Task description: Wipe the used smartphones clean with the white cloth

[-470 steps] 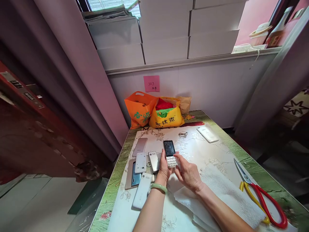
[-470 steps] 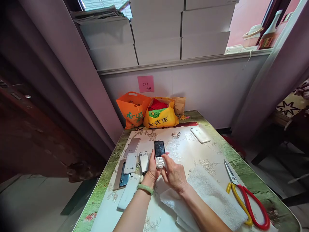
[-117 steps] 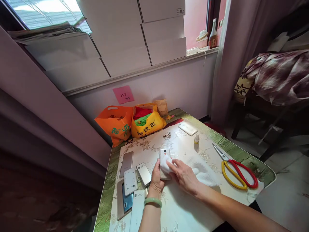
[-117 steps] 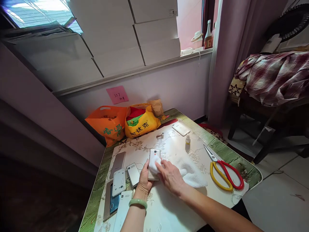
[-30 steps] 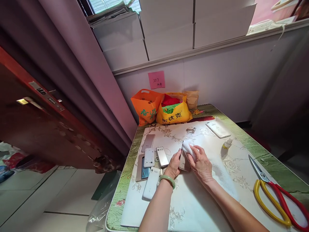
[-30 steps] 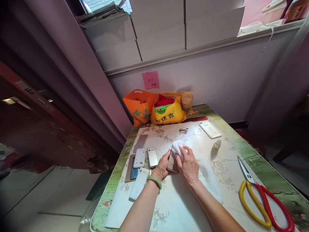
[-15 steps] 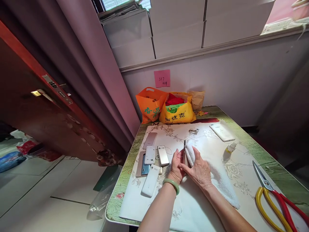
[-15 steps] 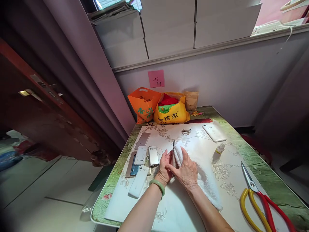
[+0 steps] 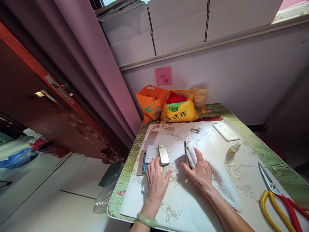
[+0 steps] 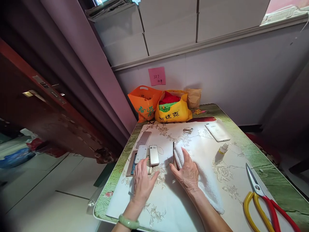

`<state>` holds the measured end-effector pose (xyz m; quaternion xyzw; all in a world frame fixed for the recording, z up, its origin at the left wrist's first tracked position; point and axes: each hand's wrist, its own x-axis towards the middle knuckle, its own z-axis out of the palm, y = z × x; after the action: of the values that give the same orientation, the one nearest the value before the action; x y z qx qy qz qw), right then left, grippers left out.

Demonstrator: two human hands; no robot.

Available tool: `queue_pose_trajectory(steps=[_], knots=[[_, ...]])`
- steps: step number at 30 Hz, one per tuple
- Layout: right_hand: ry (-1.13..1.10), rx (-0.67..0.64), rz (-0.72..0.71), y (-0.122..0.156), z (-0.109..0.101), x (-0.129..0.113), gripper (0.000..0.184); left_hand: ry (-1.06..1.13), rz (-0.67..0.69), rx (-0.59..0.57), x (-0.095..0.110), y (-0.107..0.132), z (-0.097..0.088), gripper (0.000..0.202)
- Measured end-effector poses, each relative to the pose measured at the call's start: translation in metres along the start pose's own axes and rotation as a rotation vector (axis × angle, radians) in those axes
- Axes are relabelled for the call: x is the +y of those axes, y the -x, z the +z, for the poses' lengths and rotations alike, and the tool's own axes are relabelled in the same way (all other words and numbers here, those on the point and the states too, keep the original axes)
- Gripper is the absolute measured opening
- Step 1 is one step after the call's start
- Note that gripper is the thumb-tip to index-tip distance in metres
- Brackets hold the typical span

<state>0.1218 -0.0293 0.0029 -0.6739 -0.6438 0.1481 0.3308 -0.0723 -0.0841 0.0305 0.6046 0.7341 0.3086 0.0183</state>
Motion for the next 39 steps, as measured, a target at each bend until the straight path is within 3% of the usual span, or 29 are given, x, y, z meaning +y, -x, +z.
queue_pose_trajectory(steps=[2,5,8,11,16,21,24,31,35,39], knots=[[0.011,-0.008,0.003,0.0,0.0,0.0,0.081,-0.198,-0.048,0.049,-0.025,0.013,-0.011,0.067],[0.012,-0.01,-0.003,0.001,0.0,0.001,0.081,-0.263,-0.113,0.0,-0.05,0.027,-0.018,0.066],[0.018,-0.012,-0.001,0.002,-0.001,0.001,0.082,-0.169,-0.116,-0.047,-0.055,0.033,-0.02,0.052],[0.029,-0.004,-0.008,0.002,0.0,0.001,0.082,-0.049,-0.146,-0.004,-0.053,0.025,-0.025,0.047],[0.03,0.0,-0.026,0.002,0.002,0.003,0.082,-0.076,-0.283,0.18,-0.069,-0.026,-0.047,0.045],[0.021,0.0,-0.02,0.003,0.001,0.002,0.081,-0.139,-0.508,0.077,-0.099,-0.08,-0.051,0.048],[0.025,0.0,-0.022,0.003,0.001,0.001,0.08,-0.124,-0.461,0.043,-0.102,-0.107,-0.041,0.053],[0.019,0.028,-0.056,0.004,0.003,0.002,0.077,-0.088,-0.303,-0.05,-0.089,-0.174,-0.002,0.049],[0.01,0.012,-0.053,0.004,0.004,0.002,0.078,-0.061,-0.271,-0.088,-0.084,-0.193,0.018,0.045],[0.012,0.009,-0.058,0.004,0.005,0.002,0.078,-0.032,-0.287,-0.06,-0.081,-0.198,0.015,0.035]])
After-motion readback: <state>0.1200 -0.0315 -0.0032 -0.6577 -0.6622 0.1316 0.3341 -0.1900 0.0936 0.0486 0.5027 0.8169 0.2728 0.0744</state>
